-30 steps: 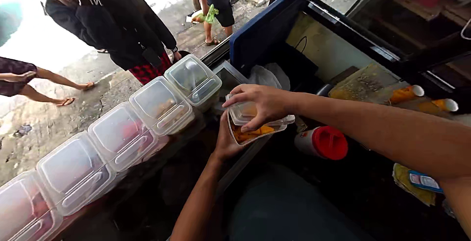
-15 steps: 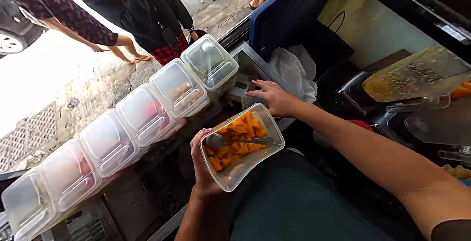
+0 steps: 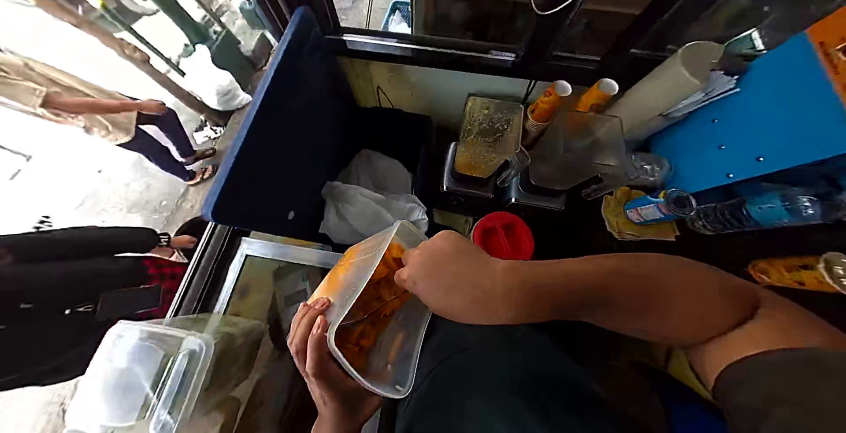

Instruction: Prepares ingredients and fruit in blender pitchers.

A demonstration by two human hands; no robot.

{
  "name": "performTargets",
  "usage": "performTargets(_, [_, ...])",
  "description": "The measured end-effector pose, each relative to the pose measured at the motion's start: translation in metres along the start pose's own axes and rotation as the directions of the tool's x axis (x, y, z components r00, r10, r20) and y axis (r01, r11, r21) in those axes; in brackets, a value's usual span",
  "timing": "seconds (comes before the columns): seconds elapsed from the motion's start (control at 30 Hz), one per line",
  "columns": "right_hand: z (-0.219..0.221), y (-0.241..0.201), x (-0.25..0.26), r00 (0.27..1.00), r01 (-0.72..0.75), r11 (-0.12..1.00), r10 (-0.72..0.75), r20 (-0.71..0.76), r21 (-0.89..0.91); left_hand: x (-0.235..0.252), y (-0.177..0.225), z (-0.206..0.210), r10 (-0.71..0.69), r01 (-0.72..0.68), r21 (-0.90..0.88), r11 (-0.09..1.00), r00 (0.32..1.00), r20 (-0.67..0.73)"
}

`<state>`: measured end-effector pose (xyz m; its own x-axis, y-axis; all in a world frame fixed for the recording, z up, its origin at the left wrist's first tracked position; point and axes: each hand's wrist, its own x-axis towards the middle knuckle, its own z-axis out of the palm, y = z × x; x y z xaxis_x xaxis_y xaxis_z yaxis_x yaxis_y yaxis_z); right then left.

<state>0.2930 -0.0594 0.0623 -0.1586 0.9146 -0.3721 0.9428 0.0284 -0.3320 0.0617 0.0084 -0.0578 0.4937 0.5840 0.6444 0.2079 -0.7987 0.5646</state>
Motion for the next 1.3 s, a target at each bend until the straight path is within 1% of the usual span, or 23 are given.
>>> performTargets(0.07, [-0.003,0.049,-0.02,0.967,0.071,0.988,-0.034,-0.251,0.138,0.026,0.004,0.027,-0.018,0.022,-0.068,0.997,0.998,0.059])
performTargets(0.1, [-0.007,0.074,-0.03,0.928,0.121,0.964,-0.024,-0.371,0.239,0.039,0.005,0.042,-0.027,0.036,-0.109,0.993,0.996,0.087])
performTargets(0.13, [-0.015,0.099,-0.039,0.898,0.164,0.913,0.019,-0.44,0.374,0.053,0.007,0.056,-0.033,0.05,-0.145,0.988,0.992,0.119])
performTargets(0.17, [-0.024,0.124,-0.048,0.879,0.205,0.822,0.084,-0.469,0.532,0.067,0.009,0.07,-0.039,0.064,-0.158,0.985,0.987,0.156])
performTargets(0.2, [-0.034,0.148,-0.056,0.868,0.255,0.697,0.141,-0.476,0.67,0.081,0.012,0.084,-0.044,0.077,-0.162,0.984,0.98,0.196])
performTargets(0.23, [-0.042,0.172,-0.063,0.858,0.317,0.558,0.177,-0.482,0.767,0.094,0.014,0.099,-0.048,0.089,-0.169,0.982,0.971,0.233])
performTargets(0.27, [-0.049,0.195,-0.068,0.84,0.385,0.437,0.199,-0.505,0.813,0.107,0.016,0.113,-0.054,0.103,-0.173,0.979,0.962,0.269])
performTargets(0.3, [-0.054,0.216,-0.07,0.812,0.444,0.362,0.225,-0.539,0.82,0.12,0.019,0.127,-0.062,0.119,-0.176,0.977,0.953,0.298])
performTargets(0.37, [-0.058,0.251,-0.072,0.755,0.506,0.322,0.283,-0.591,0.801,0.146,0.025,0.154,-0.077,0.146,-0.172,0.974,0.932,0.355])
performTargets(0.43, [-0.054,0.27,-0.069,0.734,0.499,0.343,0.32,-0.599,0.796,0.168,0.03,0.177,-0.082,0.162,-0.155,0.975,0.903,0.423])
performTargets(0.47, [-0.052,0.275,-0.067,0.742,0.471,0.374,0.321,-0.588,0.799,0.177,0.032,0.186,-0.084,0.167,-0.147,0.975,0.887,0.454])
performTargets(0.57, [-0.048,0.282,-0.058,0.739,0.461,0.455,0.278,-0.614,0.762,0.202,0.038,0.206,-0.129,0.229,-0.127,0.965,0.837,0.532])
performTargets(0.63, [-0.04,0.288,-0.047,0.737,0.448,0.556,0.212,-0.641,0.7,0.214,0.045,0.218,-0.153,0.244,-0.088,0.966,0.809,0.568])
performTargets(0.7, [-0.029,0.301,-0.038,0.74,0.394,0.671,0.174,-0.65,0.629,0.224,0.048,0.225,-0.151,0.211,-0.033,0.977,0.793,0.589])
performTargets(0.77, [-0.03,0.318,-0.04,0.754,0.361,0.675,0.196,-0.627,0.644,0.232,0.05,0.228,-0.155,0.179,0.022,0.984,0.781,0.605])
performTargets(0.83, [-0.039,0.331,-0.049,0.739,0.355,0.654,0.242,-0.628,0.669,0.239,0.051,0.229,-0.177,0.168,0.075,0.983,0.761,0.623])
performTargets(0.9, [-0.049,0.334,-0.053,0.706,0.402,0.58,0.296,-0.643,0.709,0.245,0.053,0.23,-0.208,0.156,0.138,0.978,0.736,0.644])
performTargets(0.97, [-0.049,0.329,-0.044,0.707,0.456,0.514,0.286,-0.647,0.726,0.252,0.057,0.232,-0.229,0.148,0.177,0.973,0.709,0.667])
performTargets(1.0, [-0.043,0.327,-0.035,0.717,0.455,0.534,0.256,-0.648,0.713,0.256,0.059,0.233,-0.24,0.153,0.186,0.971,0.692,0.681])
performTargets(1.07, [-0.029,0.33,-0.022,0.74,0.41,0.64,0.184,-0.647,0.65,0.263,0.062,0.234,-0.25,0.159,0.193,0.968,0.668,0.701])
performTargets(1.1, [-0.025,0.335,-0.021,0.748,0.391,0.67,0.168,-0.642,0.631,0.266,0.062,0.233,-0.253,0.155,0.201,0.967,0.66,0.708])
performTargets(1.23, [-0.038,0.352,-0.039,0.757,0.325,0.664,0.244,-0.606,0.673,0.268,0.058,0.233,-0.264,0.116,0.251,0.961,0.655,0.708])
performTargets(1.3, [-0.042,0.351,-0.045,0.755,0.341,0.649,0.243,-0.61,0.68,0.273,0.058,0.235,-0.27,0.105,0.267,0.958,0.644,0.716])
